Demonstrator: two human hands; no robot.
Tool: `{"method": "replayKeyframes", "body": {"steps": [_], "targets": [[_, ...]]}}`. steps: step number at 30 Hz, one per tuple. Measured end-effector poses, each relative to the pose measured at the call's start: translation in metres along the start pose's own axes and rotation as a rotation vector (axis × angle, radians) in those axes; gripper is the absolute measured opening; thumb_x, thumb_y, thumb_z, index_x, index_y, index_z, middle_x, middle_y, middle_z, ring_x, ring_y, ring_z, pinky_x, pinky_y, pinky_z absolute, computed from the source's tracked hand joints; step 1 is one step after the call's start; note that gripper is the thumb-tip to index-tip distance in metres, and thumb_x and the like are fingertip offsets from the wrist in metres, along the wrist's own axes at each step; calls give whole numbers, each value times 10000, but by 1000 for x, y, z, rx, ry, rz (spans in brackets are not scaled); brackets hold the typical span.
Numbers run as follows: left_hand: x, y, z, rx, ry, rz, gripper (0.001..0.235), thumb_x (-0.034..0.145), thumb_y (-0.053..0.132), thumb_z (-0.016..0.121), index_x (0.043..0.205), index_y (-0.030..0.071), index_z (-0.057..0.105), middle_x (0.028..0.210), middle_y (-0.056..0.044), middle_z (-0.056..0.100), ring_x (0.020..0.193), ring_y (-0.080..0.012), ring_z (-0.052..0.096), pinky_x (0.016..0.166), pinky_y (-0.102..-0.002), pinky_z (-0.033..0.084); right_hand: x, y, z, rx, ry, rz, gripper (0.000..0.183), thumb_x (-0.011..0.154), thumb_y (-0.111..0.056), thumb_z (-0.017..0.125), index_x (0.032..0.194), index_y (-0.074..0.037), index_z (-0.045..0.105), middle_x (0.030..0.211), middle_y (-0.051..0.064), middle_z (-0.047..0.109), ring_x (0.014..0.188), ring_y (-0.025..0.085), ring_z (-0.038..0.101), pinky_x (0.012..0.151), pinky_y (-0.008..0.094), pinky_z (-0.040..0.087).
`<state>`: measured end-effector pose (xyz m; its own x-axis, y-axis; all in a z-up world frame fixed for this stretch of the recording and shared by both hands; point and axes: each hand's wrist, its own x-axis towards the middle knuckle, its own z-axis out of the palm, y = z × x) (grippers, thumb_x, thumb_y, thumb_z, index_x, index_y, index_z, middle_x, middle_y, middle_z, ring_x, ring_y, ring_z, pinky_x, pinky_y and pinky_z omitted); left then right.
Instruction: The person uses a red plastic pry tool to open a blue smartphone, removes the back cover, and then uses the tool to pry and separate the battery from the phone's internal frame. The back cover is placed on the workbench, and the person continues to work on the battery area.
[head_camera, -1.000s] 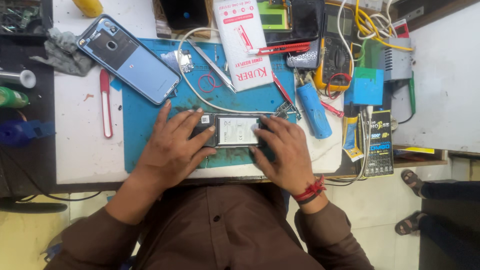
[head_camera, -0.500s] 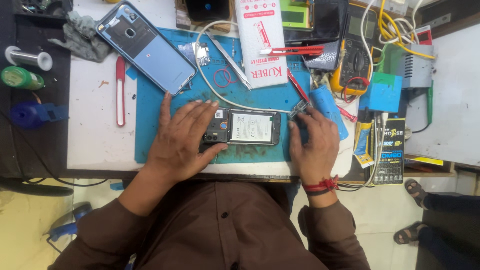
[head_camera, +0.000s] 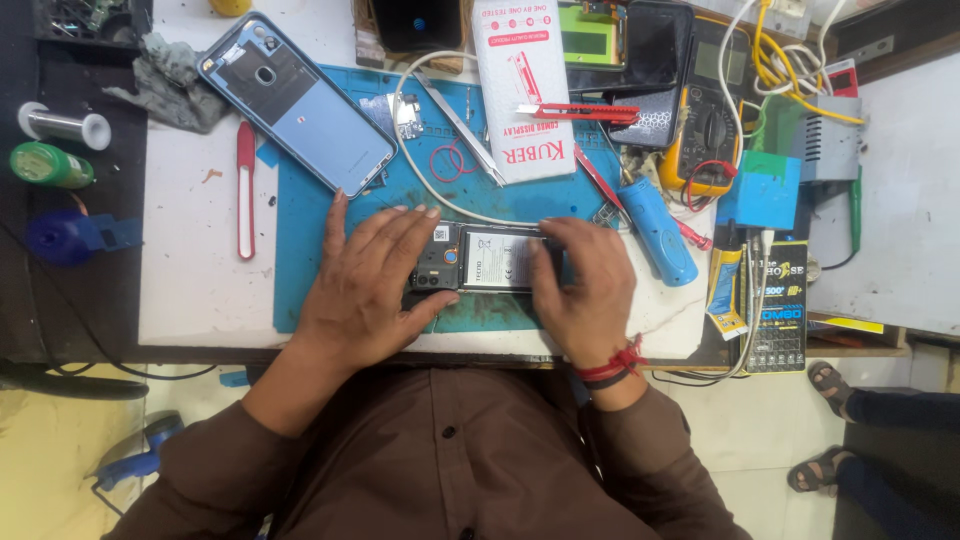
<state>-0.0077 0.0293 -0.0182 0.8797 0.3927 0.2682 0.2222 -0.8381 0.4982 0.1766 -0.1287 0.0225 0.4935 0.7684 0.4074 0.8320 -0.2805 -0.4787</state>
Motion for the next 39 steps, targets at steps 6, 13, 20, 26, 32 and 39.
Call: {"method": "replayKeyframes", "body": {"steps": [6, 13, 20, 26, 32, 39], "targets": [[0, 0, 1, 3, 0, -11, 860, 843, 512, 755, 1488, 26, 461, 1411, -149, 591, 1351, -307, 512, 1237, -633, 116, 17, -18, 4, 50, -60, -47, 168, 910, -72, 766, 1070, -63, 713, 1073, 89, 731, 955, 295, 667, 824, 395, 525], [1, 1, -1, -8, 12, -5, 862, 822, 508, 767, 1475, 25, 478, 1403, -137, 593, 1349, -296, 509, 1239, -632, 126, 29, -29, 6, 121, -140, -160, 160, 889, -87, 789, 1029, -79, 713, 1033, 73, 730, 918, 282, 671, 788, 383, 525], [7, 11, -21, -200, 193, 26, 739, 810, 389, 852, 1398, 51, 559, 1355, -125, 646, 1293, -295, 602, 1249, -595, 261, 11, -31, 1, 186, -135, -139, 139, 883, -75, 790, 995, -81, 708, 994, 55, 735, 887, 257, 687, 762, 364, 532], [-4, 35, -83, -601, 417, -28, 600, 872, 246, 848, 1386, 71, 593, 1294, -102, 692, 1181, -230, 688, 1171, -487, 420, -23, -3, -7, 169, -74, -83, 143, 888, -60, 780, 1009, -72, 704, 1002, 80, 731, 916, 263, 699, 790, 365, 548], [-26, 39, -133, -712, 693, -219, 558, 880, 212, 834, 1366, 69, 600, 1279, -98, 697, 1143, -217, 690, 1129, -460, 441, -31, 75, -37, -112, 229, 222, 223, 966, -23, 699, 1187, -50, 715, 1100, 124, 731, 933, 275, 680, 835, 381, 540], [-27, 28, -146, -740, 821, -319, 511, 890, 172, 817, 1344, 67, 609, 1262, -94, 702, 1098, -201, 692, 1080, -427, 465, -30, 134, -97, -262, -24, 411, 204, 988, -171, 743, 1170, -85, 776, 1054, 133, 730, 967, 303, 686, 860, 411, 532]]}}
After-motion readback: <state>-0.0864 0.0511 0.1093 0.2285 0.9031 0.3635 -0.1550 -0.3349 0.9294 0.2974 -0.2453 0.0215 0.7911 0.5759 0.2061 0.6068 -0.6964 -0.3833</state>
